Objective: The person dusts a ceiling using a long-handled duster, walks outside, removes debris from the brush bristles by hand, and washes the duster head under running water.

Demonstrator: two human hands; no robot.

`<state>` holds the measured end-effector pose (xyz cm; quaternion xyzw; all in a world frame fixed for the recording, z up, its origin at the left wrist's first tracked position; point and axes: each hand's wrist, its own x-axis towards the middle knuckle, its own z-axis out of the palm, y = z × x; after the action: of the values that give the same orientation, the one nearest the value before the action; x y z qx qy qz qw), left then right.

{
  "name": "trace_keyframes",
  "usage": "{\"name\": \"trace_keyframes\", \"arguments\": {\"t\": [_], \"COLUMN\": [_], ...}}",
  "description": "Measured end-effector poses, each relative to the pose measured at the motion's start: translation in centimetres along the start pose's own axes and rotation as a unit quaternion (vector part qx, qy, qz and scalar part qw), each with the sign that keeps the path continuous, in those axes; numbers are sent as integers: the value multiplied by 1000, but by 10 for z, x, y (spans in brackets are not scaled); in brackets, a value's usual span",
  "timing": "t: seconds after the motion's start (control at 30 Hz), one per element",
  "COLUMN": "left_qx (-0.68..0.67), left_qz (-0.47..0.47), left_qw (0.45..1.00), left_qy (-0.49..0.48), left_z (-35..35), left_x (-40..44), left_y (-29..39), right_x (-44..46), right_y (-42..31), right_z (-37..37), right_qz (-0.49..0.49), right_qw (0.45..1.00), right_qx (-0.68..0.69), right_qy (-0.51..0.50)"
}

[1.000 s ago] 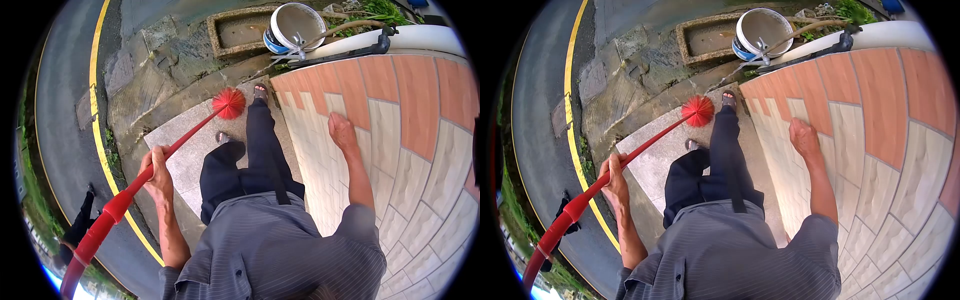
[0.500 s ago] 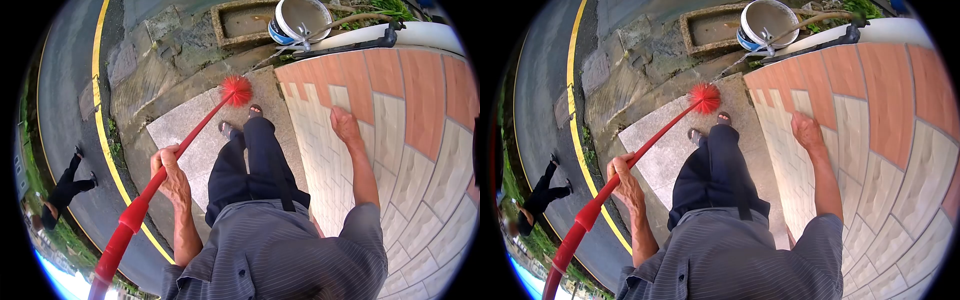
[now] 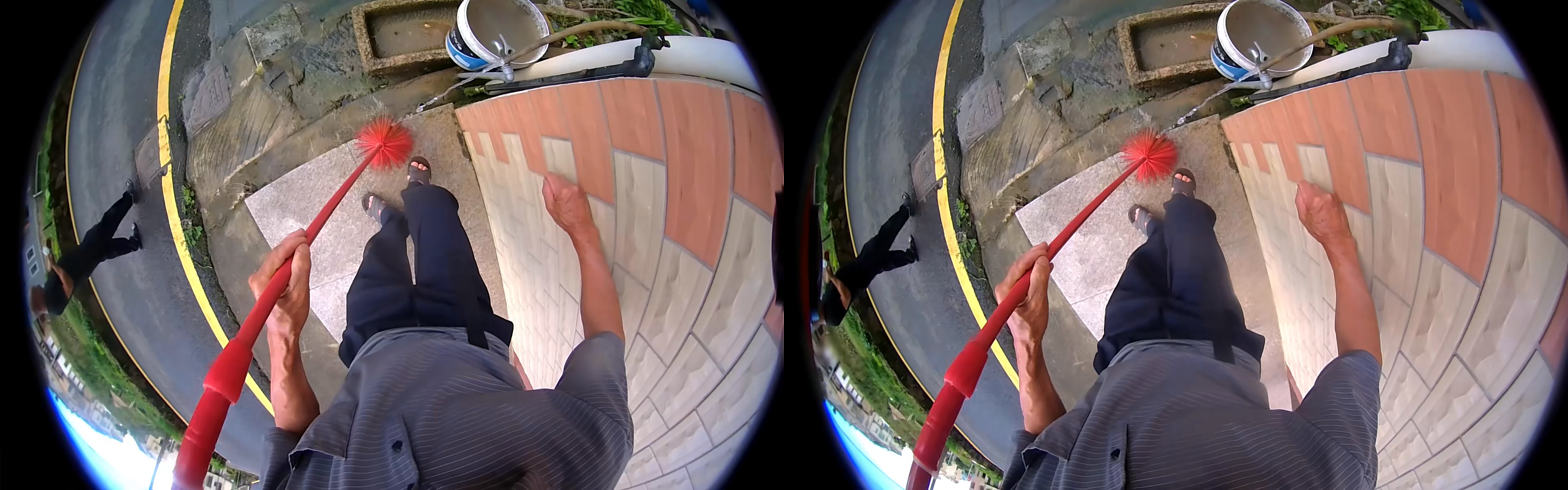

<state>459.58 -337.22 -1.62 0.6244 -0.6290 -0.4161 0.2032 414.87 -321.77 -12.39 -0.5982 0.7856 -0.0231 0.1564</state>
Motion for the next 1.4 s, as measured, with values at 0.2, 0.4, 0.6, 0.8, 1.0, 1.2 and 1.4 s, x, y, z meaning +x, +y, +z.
{"name": "trace_keyframes", "arguments": {"t": [0.2, 0.4, 0.6, 0.8, 1.0, 1.2, 1.4], "left_qx": [15, 51, 50, 20, 37, 53, 53], "left_qz": [13, 52, 37, -9, 30, 89, 106], "left_qw": [1000, 997, 998, 998, 996, 993, 992], "left_qy": [12, 17, 28, 64, 76, 48, 32], "left_z": [37, 47, 44, 36, 50, 73, 64], "left_x": [16, 20, 23, 13, 3, 7, 19], "left_y": [-9, -1, -8, -16, -2, 3, 5], "right_x": [-1, 1, -7, -3, 0, 2, 6], "right_y": [6, 5, 7, 5, 8, 3, 6], "right_z": [6, 4, 4, 3, 6, 1, 5], "right_qz": [-15, -11, -10, -13, -8, -10, -22], "right_qw": [1000, 999, 999, 1000, 1000, 1000, 1000], "right_qx": [6, 16, 33, 17, 19, 23, -4], "right_qy": [18, 40, 36, 16, -5, -1, 13]}}
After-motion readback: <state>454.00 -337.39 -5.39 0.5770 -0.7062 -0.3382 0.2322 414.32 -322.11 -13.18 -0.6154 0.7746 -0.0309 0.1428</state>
